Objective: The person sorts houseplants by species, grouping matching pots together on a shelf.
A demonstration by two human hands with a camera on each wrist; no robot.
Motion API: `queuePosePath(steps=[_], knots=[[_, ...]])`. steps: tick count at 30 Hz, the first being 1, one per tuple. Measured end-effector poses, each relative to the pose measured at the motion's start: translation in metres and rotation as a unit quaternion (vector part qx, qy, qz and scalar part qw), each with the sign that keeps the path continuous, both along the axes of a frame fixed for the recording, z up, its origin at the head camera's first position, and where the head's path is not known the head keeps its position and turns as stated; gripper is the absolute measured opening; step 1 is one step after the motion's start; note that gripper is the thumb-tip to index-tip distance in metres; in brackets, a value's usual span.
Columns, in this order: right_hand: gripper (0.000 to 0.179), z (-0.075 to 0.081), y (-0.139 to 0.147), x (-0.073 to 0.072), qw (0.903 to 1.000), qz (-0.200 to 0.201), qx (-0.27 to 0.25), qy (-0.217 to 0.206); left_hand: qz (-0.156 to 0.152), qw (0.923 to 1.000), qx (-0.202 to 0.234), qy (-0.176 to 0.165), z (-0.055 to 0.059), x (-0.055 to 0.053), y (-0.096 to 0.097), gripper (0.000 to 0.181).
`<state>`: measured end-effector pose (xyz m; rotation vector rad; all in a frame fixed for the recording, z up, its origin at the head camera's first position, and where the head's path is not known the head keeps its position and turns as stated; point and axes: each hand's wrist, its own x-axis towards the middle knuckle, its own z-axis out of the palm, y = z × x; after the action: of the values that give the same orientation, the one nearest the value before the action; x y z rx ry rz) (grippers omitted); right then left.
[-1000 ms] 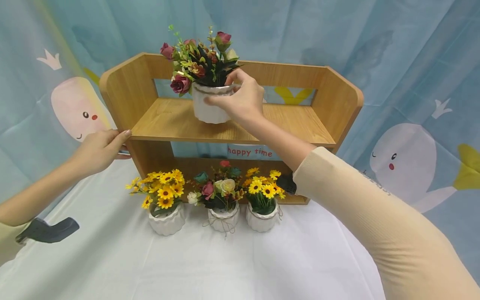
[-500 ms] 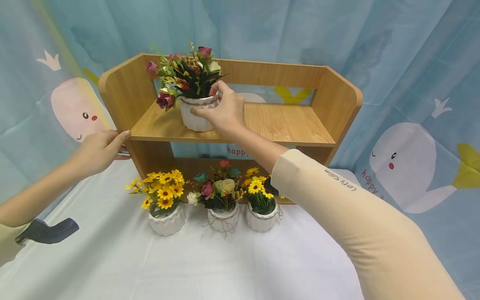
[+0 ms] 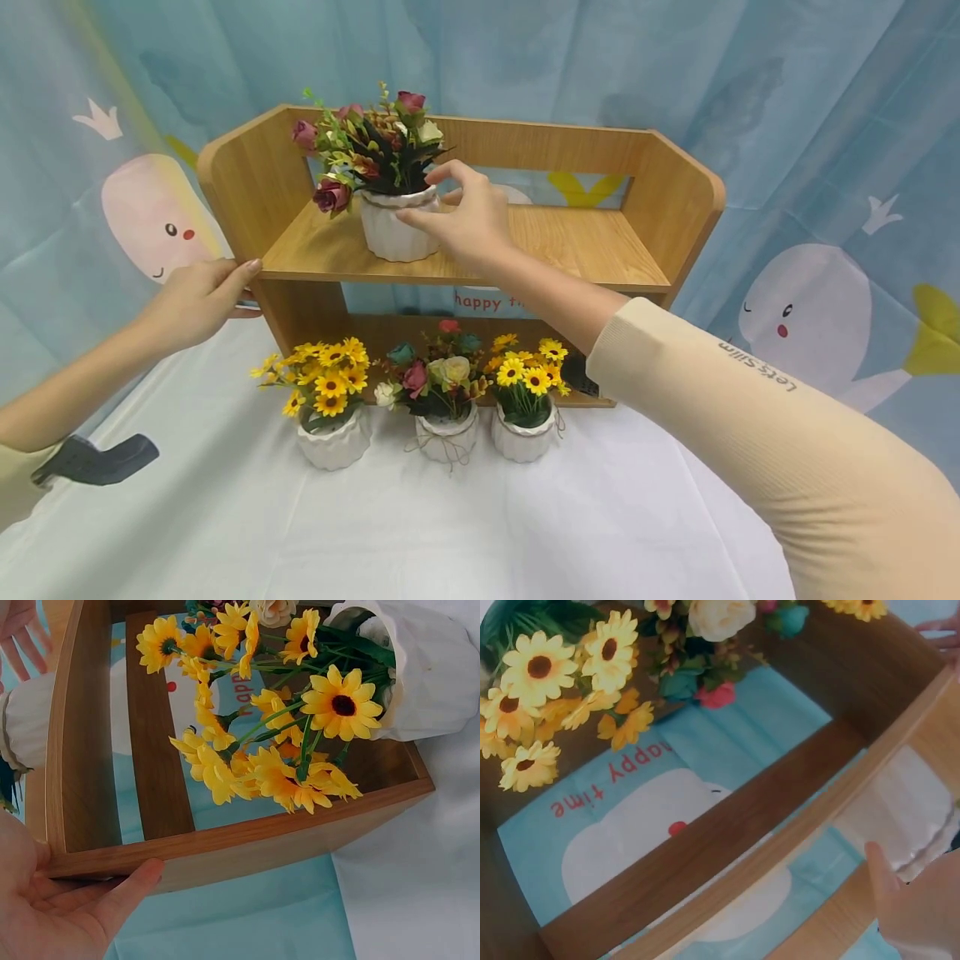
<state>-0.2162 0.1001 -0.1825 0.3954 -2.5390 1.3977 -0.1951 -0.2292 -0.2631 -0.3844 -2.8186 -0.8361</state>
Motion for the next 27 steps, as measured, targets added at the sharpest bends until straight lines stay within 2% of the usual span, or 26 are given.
queuePosePath(steps=[6,12,18,27], knots=[[0.047,0.007,0.007,0.011,1.0000,0.003,-0.003,0.007,-0.010,0.9999,-0.008,0.003,0.001,-0.002,-0.002,0.056],[0.046,0.006,0.014,0.022,0.9998,0.008,0.001,0.016,-0.011,0.9997,-0.023,-0.001,0.003,-0.003,-0.003,0.057],[0.048,-0.008,0.020,0.030,0.9989,0.022,0.019,0.036,-0.012,0.9996,-0.026,-0.004,0.003,-0.004,-0.005,0.057],[0.054,-0.026,0.023,0.043,0.9978,0.039,0.000,0.053,-0.011,0.9993,-0.024,-0.027,0.006,-0.004,-0.003,0.055]])
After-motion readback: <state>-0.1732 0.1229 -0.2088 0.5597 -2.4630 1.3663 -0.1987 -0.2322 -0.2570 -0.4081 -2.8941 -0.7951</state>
